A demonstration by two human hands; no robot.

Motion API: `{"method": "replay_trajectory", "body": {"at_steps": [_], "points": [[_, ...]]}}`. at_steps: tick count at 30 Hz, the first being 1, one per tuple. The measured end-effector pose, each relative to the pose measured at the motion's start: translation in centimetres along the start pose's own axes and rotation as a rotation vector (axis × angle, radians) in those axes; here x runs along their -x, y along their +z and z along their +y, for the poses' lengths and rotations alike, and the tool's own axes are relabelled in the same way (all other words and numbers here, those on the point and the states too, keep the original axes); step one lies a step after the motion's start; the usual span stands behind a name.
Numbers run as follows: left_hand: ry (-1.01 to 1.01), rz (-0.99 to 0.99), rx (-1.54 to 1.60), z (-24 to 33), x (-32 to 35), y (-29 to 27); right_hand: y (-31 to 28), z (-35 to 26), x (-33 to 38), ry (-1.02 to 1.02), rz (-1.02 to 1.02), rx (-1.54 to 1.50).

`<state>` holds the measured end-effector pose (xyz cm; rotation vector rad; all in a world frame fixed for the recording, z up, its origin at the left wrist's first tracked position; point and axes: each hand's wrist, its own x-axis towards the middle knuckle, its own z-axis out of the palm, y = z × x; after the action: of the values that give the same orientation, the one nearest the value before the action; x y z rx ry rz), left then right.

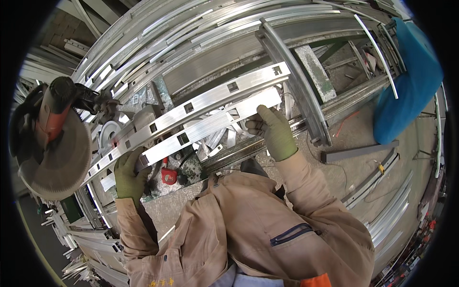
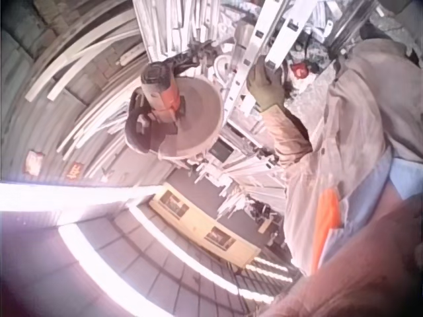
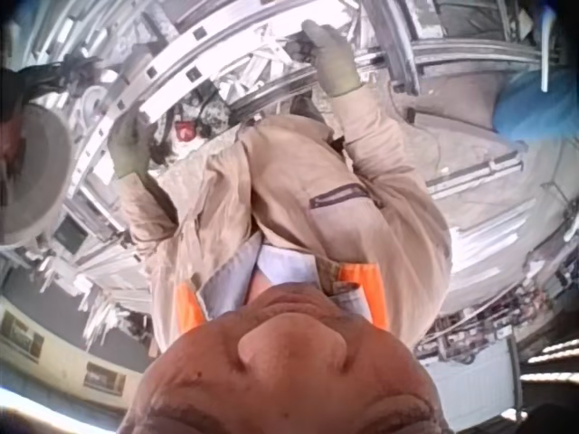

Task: The person uses a chop saw to cut aluminum profiles into shorter pieces. They position each profile on the saw, lower the blade to cut, then remove and set aside the cut pieces. The person also marks some pieces with a marker before cutting.

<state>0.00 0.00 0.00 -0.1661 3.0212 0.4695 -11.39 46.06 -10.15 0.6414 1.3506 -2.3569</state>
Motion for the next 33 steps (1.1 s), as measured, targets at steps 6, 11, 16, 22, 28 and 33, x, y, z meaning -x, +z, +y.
{"method": "replay_trajectory", "body": {"at_steps": [6,11,16,22,28,33], "points": [[-0.105,0.152,0.078,0.7,-1.6,2.3,-0.8,-1.6,-2.3,0.057,0.036,0.003],[-0.166,0.116,0.1,1.3,-2.4,3.0,-1.2,-2.4,-3.6,0.081,0.016,0.059],[-0.162,0.086,0.11,1.3,-2.7,3.7,-1.2,-2.6,-3.8,0.099,0.047,0.064],[-0.12,0.083,0.089,1.3,-3.4,4.2,-0.7,-2.7,-4.1,0.086,0.1,0.051],[-0.107,0.074,0.044,1.3,-4.4,4.4,-0.7,-2.7,-4.3,0.077,0.11,0.072],[-0.065,0.088,0.021,0.7,-4.8,4.8,-0.7,-2.8,-4.4,0.08,0.104,0.071]]}}
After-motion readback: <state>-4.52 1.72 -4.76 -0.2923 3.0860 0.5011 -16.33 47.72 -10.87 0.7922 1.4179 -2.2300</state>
